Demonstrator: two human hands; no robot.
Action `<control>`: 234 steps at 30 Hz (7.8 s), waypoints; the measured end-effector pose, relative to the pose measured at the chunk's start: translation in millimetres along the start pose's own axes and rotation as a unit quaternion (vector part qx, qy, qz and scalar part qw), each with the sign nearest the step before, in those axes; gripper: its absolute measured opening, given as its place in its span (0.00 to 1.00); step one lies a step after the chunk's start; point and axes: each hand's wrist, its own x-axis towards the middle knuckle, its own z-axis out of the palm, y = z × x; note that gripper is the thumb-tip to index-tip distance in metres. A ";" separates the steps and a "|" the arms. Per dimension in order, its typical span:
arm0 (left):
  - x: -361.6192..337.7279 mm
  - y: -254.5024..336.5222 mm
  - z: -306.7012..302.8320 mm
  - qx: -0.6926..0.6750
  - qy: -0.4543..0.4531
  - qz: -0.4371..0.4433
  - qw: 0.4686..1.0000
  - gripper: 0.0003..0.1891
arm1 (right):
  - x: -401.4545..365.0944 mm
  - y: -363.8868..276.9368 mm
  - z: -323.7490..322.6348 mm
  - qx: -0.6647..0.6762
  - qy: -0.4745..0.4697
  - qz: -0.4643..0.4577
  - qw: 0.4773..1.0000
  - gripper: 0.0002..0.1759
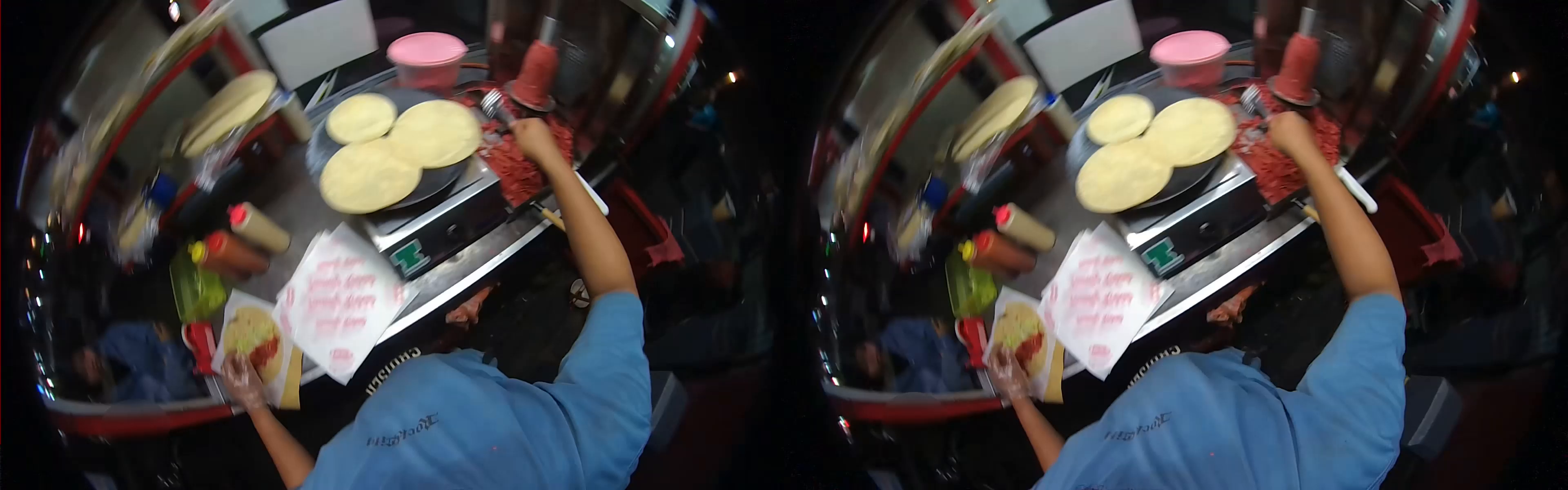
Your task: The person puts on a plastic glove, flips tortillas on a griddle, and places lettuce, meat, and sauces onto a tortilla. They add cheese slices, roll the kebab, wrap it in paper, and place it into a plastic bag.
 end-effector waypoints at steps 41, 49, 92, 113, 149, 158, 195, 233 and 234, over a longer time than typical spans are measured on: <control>-33.8 -96.1 -50.5 -0.159 -0.008 -0.162 0.974 0.25 | 35.7 -116.6 -51.5 0.252 -0.087 -0.215 0.940 0.20; 6.9 -108.0 -42.0 -0.144 -0.188 -0.120 0.964 0.50 | -231.3 -446.1 101.4 0.160 -0.231 -0.542 0.792 0.15; 13.2 -80.9 -11.8 -0.014 -0.138 0.076 0.987 0.13 | -281.9 -520.8 49.4 -0.192 -0.057 -0.756 0.623 0.06; 22.9 -110.3 -17.1 -0.211 -0.145 -0.074 0.964 0.07 | -322.6 -406.1 134.0 0.258 -0.262 -0.331 0.869 0.17; 77.1 -3.8 2.2 0.271 -0.449 -0.001 0.852 0.14 | -380.7 -395.8 174.6 0.327 -0.153 -0.255 0.897 0.19; 90.1 -36.8 -4.3 0.234 -0.445 0.007 0.864 0.15 | -365.0 -398.8 177.4 0.355 -0.143 -0.267 0.884 0.19; 101.8 22.8 47.2 -0.635 0.152 -0.094 0.751 0.31 | -35.7 -1.8 43.8 0.026 0.238 -0.101 0.966 0.26; 46.6 4.4 -8.4 -0.801 -0.393 -0.320 0.319 0.33 | -349.5 -491.6 151.2 0.561 -0.079 -0.423 0.707 0.36; 76.0 8.5 -1.8 -0.765 -0.370 -0.374 0.371 0.31 | -353.1 -490.1 148.0 0.557 -0.083 -0.447 0.695 0.37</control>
